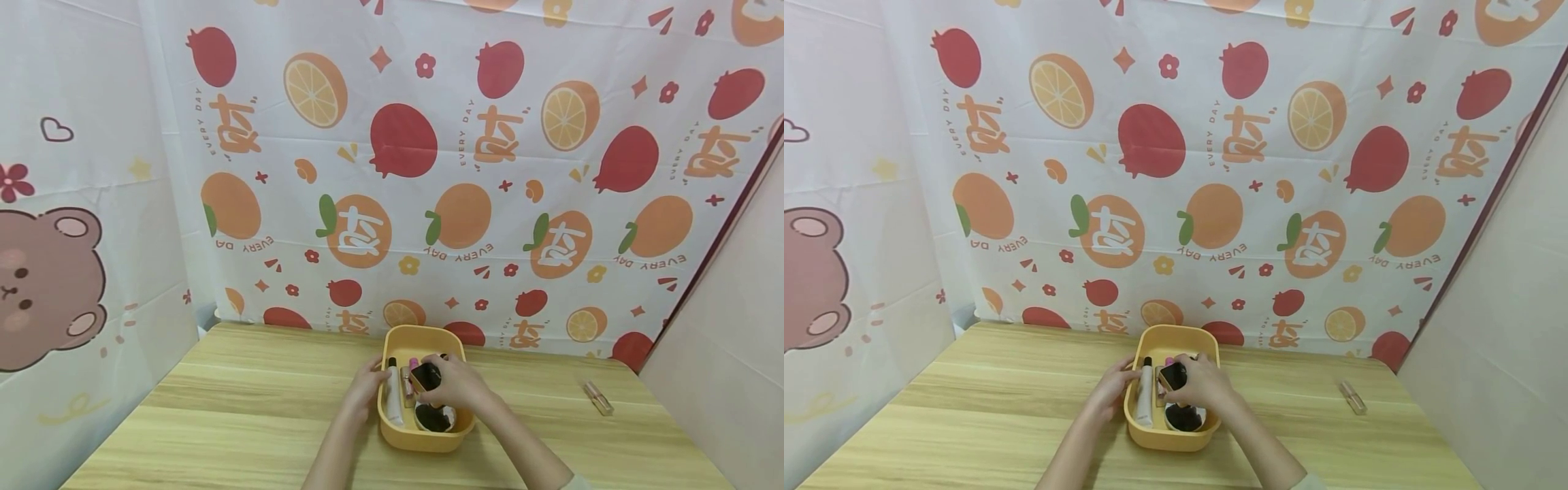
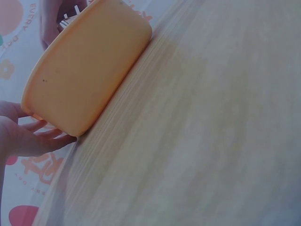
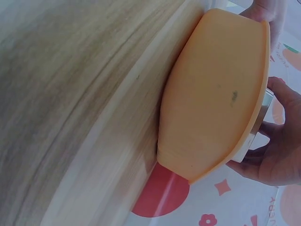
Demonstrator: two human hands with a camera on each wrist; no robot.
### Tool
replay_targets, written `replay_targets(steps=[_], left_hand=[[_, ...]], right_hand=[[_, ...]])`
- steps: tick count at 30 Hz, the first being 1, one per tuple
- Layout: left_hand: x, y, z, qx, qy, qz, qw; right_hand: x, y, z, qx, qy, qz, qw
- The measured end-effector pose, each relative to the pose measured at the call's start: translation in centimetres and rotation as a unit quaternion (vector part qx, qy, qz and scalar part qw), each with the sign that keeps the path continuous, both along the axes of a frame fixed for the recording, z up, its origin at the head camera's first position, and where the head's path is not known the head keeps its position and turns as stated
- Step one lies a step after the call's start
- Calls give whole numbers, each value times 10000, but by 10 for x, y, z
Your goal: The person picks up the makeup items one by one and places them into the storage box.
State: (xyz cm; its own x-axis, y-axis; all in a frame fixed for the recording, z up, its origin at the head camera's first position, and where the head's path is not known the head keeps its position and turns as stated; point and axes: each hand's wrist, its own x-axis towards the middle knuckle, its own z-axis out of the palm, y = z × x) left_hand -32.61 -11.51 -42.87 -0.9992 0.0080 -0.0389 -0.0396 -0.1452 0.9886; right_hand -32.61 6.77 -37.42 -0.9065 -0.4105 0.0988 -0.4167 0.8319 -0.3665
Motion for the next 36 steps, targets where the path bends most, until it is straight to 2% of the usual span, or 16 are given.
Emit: replay_targets(steps=[13,20,36], left_hand=[[0,1,-1,-56,3,-5,10000],[-1,1,-1,56,2,-34,10000],[-3,0,-2,0,24,-15,10000]], right_hand=[[1,1,-3,5,109,32,9999],[1,0,-5,-43,-11,-30,10000],[0,-2,-7,30,-213,-142,9997]])
